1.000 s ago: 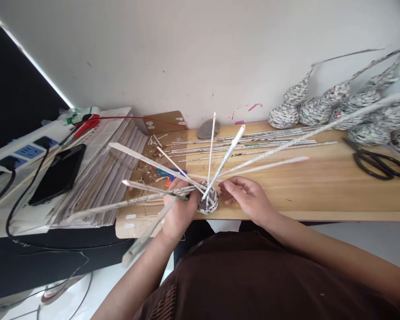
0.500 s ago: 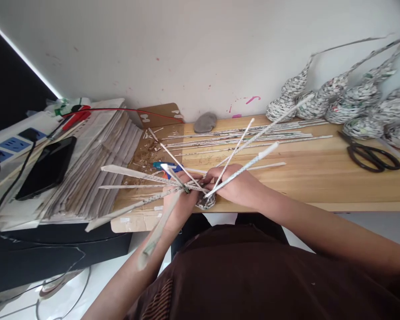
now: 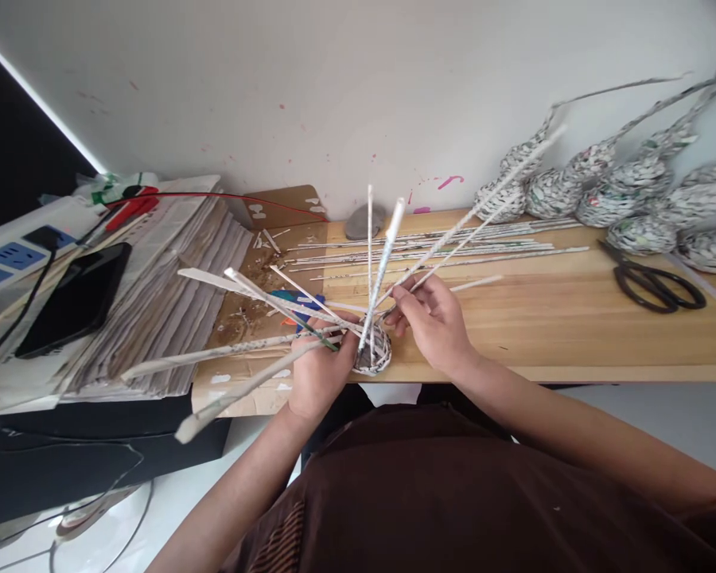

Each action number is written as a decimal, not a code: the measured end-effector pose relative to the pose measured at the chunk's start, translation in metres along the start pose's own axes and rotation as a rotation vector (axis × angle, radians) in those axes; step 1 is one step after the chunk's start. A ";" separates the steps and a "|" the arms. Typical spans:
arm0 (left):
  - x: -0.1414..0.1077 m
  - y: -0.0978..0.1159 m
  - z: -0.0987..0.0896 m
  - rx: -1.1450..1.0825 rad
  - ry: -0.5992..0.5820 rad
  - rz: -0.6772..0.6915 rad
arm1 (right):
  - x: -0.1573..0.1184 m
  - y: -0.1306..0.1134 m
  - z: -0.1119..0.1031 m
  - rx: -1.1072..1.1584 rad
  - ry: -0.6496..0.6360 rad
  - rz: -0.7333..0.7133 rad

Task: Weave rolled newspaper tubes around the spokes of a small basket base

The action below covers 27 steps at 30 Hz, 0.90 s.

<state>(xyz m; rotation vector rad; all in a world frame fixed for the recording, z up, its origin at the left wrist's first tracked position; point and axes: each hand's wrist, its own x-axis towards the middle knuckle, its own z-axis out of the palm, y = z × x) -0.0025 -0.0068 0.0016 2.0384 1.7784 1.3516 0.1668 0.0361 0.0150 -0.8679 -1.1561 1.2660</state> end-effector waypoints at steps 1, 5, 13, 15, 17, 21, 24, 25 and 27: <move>-0.001 0.000 0.001 0.010 0.016 0.020 | 0.000 0.000 0.000 0.045 0.013 0.048; -0.002 0.001 0.000 -0.003 0.027 0.101 | -0.003 -0.001 -0.001 0.163 -0.051 0.174; -0.003 0.009 -0.001 -0.025 0.009 0.112 | -0.006 0.003 -0.012 -0.127 -0.097 -0.011; -0.003 0.011 -0.002 -0.013 -0.001 0.103 | -0.009 0.002 -0.017 -0.317 -0.079 -0.150; -0.003 0.013 -0.003 0.016 -0.001 0.083 | -0.015 0.000 -0.020 -0.465 -0.131 -0.175; -0.003 0.016 -0.004 0.068 -0.018 0.101 | -0.024 -0.002 -0.021 -0.446 -0.229 0.030; -0.003 0.017 -0.004 0.073 -0.023 0.110 | -0.024 0.001 -0.017 -0.320 -0.189 0.166; -0.003 0.018 -0.004 0.070 -0.023 0.106 | -0.023 0.003 -0.016 -0.267 -0.172 0.194; -0.003 0.019 -0.004 0.054 -0.035 0.094 | -0.022 0.006 -0.013 -0.157 -0.134 0.230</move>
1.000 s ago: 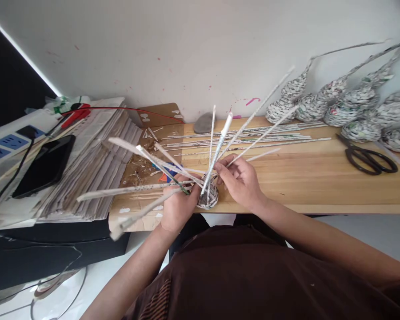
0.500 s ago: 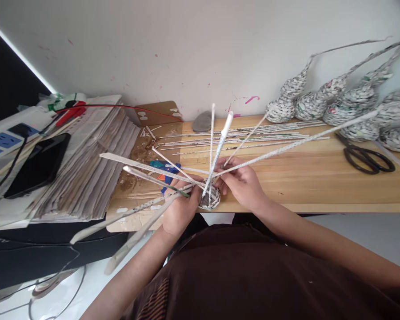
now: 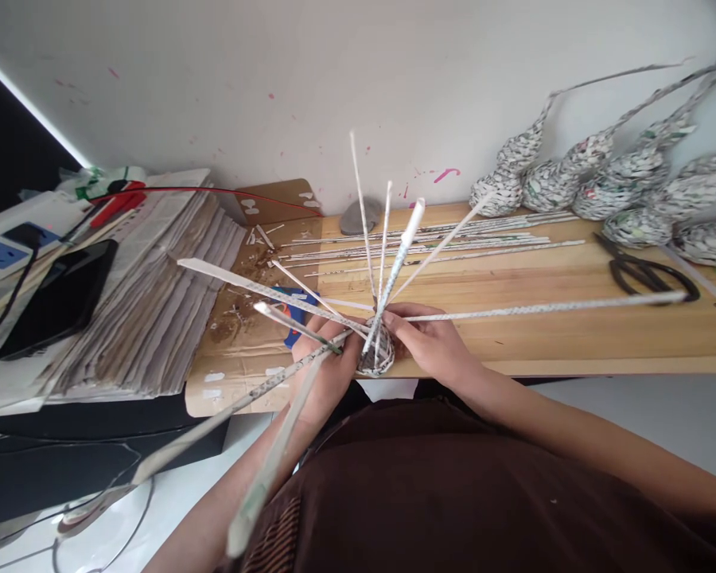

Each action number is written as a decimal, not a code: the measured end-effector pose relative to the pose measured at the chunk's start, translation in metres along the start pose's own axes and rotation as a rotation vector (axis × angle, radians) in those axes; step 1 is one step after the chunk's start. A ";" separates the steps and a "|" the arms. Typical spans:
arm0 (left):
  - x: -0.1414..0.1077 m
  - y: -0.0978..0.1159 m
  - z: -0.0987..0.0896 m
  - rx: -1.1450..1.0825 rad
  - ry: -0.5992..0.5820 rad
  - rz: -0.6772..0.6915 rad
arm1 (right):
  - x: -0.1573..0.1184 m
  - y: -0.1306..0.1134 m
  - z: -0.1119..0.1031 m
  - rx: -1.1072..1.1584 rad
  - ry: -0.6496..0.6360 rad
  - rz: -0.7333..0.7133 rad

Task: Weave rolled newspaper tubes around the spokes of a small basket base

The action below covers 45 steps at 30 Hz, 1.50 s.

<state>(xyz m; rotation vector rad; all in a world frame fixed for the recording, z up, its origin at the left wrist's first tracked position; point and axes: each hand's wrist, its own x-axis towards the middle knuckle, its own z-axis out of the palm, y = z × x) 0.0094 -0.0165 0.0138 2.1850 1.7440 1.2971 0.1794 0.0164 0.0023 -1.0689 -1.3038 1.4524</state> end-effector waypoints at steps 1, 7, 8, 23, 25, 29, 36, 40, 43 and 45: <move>0.000 0.000 0.000 -0.011 -0.010 -0.011 | 0.000 0.001 0.001 0.036 0.009 0.000; 0.000 0.001 0.001 -0.017 0.036 -0.042 | -0.005 0.006 0.007 -0.001 0.050 -0.135; 0.001 0.000 0.000 -0.009 0.044 -0.026 | -0.004 0.007 0.007 0.010 0.051 -0.145; 0.011 -0.005 0.002 0.000 -0.018 0.055 | 0.005 0.018 0.011 -0.113 0.053 -0.256; 0.011 -0.003 0.002 -0.003 -0.024 0.031 | 0.004 0.017 0.011 -0.142 0.064 -0.250; 0.012 -0.003 0.002 0.023 -0.005 0.038 | 0.004 0.007 0.011 -0.242 0.066 -0.224; 0.010 -0.002 0.004 0.032 -0.032 -0.032 | 0.007 0.010 0.010 -0.298 0.086 -0.323; 0.010 -0.004 -0.010 -0.149 -0.141 -0.147 | 0.008 0.017 0.007 -0.304 0.120 -0.287; 0.010 -0.012 -0.030 -0.408 -0.348 -0.147 | 0.008 0.018 0.005 -0.253 0.114 -0.264; 0.011 -0.018 -0.042 -0.522 -0.463 -0.171 | 0.009 0.017 0.005 -0.217 0.116 -0.249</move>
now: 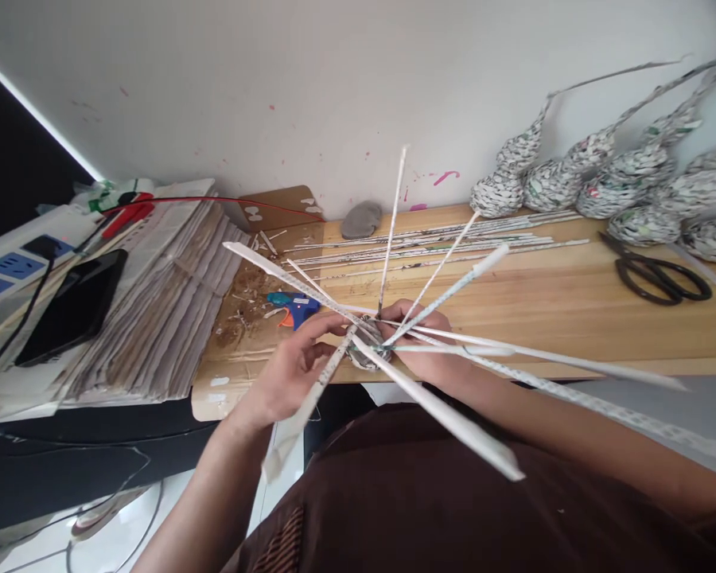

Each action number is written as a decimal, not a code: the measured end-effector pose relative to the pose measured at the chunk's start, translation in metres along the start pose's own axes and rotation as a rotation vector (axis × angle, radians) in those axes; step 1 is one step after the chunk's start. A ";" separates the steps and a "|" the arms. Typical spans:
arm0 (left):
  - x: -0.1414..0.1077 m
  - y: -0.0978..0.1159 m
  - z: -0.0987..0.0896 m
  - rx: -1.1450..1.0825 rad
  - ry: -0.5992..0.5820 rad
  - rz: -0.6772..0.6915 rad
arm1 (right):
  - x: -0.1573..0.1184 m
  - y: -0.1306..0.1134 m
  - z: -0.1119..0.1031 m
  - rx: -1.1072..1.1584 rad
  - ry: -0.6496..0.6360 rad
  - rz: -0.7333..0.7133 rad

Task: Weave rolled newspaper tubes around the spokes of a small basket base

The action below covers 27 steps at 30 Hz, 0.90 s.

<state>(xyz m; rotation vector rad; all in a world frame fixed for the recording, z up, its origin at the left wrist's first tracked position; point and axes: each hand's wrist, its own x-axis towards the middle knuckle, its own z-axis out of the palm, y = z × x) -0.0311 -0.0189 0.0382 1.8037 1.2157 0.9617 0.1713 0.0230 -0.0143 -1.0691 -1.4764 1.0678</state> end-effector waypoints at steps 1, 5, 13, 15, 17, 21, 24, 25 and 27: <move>-0.001 -0.001 -0.005 -0.030 0.003 -0.002 | 0.000 -0.001 0.000 0.002 0.001 0.009; 0.007 -0.004 -0.012 0.019 0.018 0.004 | 0.001 -0.007 -0.001 -0.074 -0.024 -0.012; 0.032 0.008 -0.017 0.311 -0.152 0.150 | 0.003 -0.017 -0.001 0.009 -0.074 0.063; 0.035 0.014 -0.018 0.356 -0.189 0.180 | 0.005 -0.025 -0.002 0.028 -0.101 0.112; 0.037 0.018 -0.017 0.368 -0.220 0.196 | 0.007 -0.031 -0.004 0.027 -0.125 0.135; 0.039 0.013 -0.006 0.329 -0.096 0.067 | 0.008 -0.028 -0.004 0.032 -0.119 0.162; 0.038 0.008 0.002 0.327 0.065 -0.074 | 0.008 -0.016 0.000 0.068 -0.114 0.169; 0.038 0.008 0.004 0.348 0.091 -0.097 | 0.007 -0.012 0.001 0.091 -0.106 0.169; 0.038 0.008 0.006 0.416 0.103 -0.107 | 0.006 -0.006 0.004 0.114 -0.084 0.157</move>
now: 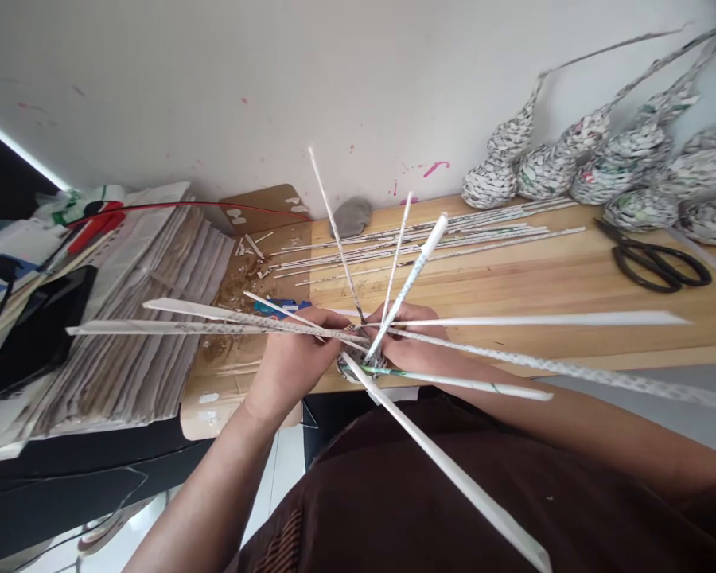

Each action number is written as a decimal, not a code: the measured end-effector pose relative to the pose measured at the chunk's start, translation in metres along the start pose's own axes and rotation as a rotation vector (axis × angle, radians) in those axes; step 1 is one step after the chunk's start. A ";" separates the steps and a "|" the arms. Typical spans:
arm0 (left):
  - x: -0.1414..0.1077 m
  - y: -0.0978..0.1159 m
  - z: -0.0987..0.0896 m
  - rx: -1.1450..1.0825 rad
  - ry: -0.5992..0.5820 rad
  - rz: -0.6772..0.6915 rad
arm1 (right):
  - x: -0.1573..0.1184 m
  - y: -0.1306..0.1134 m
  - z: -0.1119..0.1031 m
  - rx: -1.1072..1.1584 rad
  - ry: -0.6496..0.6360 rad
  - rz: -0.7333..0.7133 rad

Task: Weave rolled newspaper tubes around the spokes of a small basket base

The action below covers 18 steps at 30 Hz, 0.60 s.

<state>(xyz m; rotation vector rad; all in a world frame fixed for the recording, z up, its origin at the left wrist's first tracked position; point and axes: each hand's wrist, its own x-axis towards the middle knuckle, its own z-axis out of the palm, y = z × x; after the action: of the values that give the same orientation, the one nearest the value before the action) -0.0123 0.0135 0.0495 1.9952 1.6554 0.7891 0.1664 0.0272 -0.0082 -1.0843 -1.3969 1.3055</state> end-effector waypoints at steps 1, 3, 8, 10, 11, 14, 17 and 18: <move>0.000 0.001 0.000 0.040 -0.006 0.013 | 0.000 0.003 0.001 -0.007 0.014 -0.019; -0.001 0.004 0.002 0.113 -0.008 0.044 | 0.001 0.007 0.001 -0.034 0.019 -0.068; -0.003 0.010 0.010 0.319 0.081 0.111 | 0.003 0.005 -0.004 -0.055 -0.025 -0.119; -0.004 0.011 0.012 0.369 0.082 0.141 | 0.002 0.001 -0.005 -0.047 -0.047 -0.087; -0.005 0.011 0.013 0.372 0.073 0.152 | 0.001 -0.002 -0.006 -0.036 -0.064 -0.068; -0.006 0.009 0.013 0.338 0.081 0.158 | -0.002 -0.007 -0.008 -0.014 -0.101 -0.045; -0.007 0.007 0.013 0.296 0.123 0.146 | -0.003 -0.005 -0.010 -0.042 -0.068 -0.075; -0.008 0.006 0.013 0.279 0.135 0.131 | -0.002 -0.004 -0.011 -0.066 -0.055 -0.077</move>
<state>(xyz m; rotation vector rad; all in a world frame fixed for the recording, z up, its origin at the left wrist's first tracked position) 0.0001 0.0053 0.0425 2.3065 1.8096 0.7905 0.1776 0.0268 -0.0037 -1.0346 -1.5171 1.2499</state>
